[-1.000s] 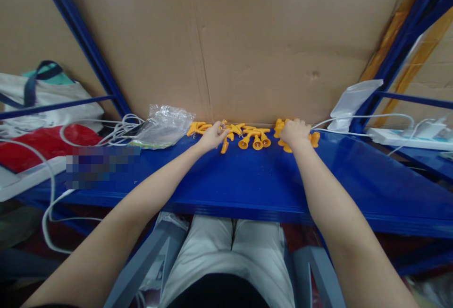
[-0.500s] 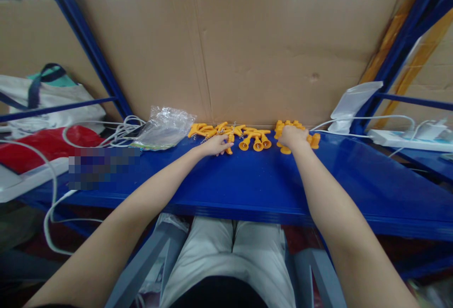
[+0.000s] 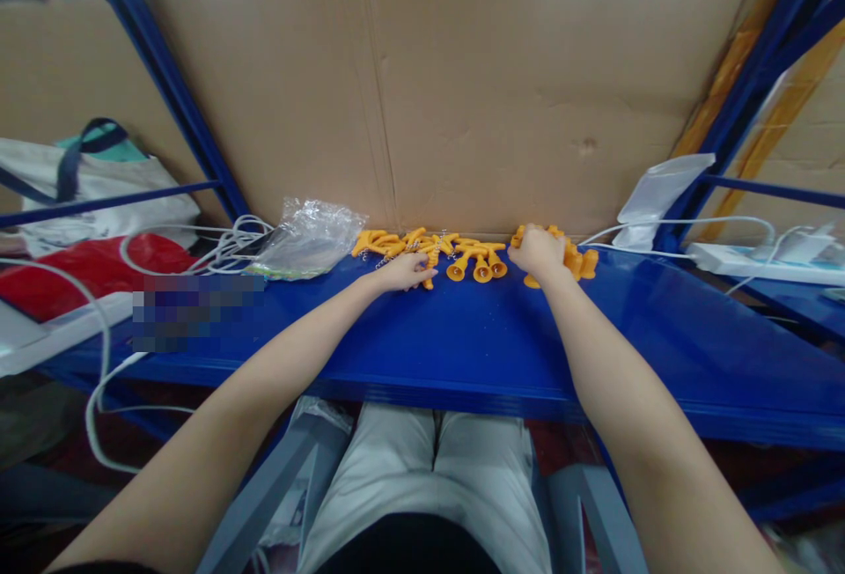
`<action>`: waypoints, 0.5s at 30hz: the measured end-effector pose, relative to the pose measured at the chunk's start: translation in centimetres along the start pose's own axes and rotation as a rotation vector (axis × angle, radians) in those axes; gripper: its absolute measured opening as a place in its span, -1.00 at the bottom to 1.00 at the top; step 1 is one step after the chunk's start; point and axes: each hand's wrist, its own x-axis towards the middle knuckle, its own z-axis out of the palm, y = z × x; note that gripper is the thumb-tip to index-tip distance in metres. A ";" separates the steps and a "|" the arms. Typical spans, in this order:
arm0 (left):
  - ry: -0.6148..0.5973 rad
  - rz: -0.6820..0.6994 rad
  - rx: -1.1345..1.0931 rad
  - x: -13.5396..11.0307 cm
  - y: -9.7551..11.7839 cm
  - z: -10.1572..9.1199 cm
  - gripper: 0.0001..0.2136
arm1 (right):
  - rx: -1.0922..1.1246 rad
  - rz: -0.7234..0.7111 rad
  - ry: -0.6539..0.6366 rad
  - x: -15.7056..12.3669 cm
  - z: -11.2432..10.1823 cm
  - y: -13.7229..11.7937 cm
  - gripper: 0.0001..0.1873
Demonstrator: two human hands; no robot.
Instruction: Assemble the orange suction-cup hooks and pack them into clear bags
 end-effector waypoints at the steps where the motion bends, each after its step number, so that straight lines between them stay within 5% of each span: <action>1: 0.005 0.010 0.006 0.0 -0.1 0.0 -0.79 | 0.048 -0.007 0.030 -0.1 -0.3 -0.1 -0.59; 5: 0.004 0.034 0.047 0.1 -0.2 0.0 -0.78 | 0.264 0.017 0.007 -0.3 -1.8 -0.5 -0.68; 11: 0.005 0.029 0.033 0.0 -0.1 0.0 -0.77 | 0.294 0.034 -0.448 -0.3 -2.3 0.0 -0.73; 15: 0.013 0.041 0.013 0.1 -0.3 0.1 -0.77 | 0.218 0.007 -0.544 0.1 -1.2 0.5 -0.71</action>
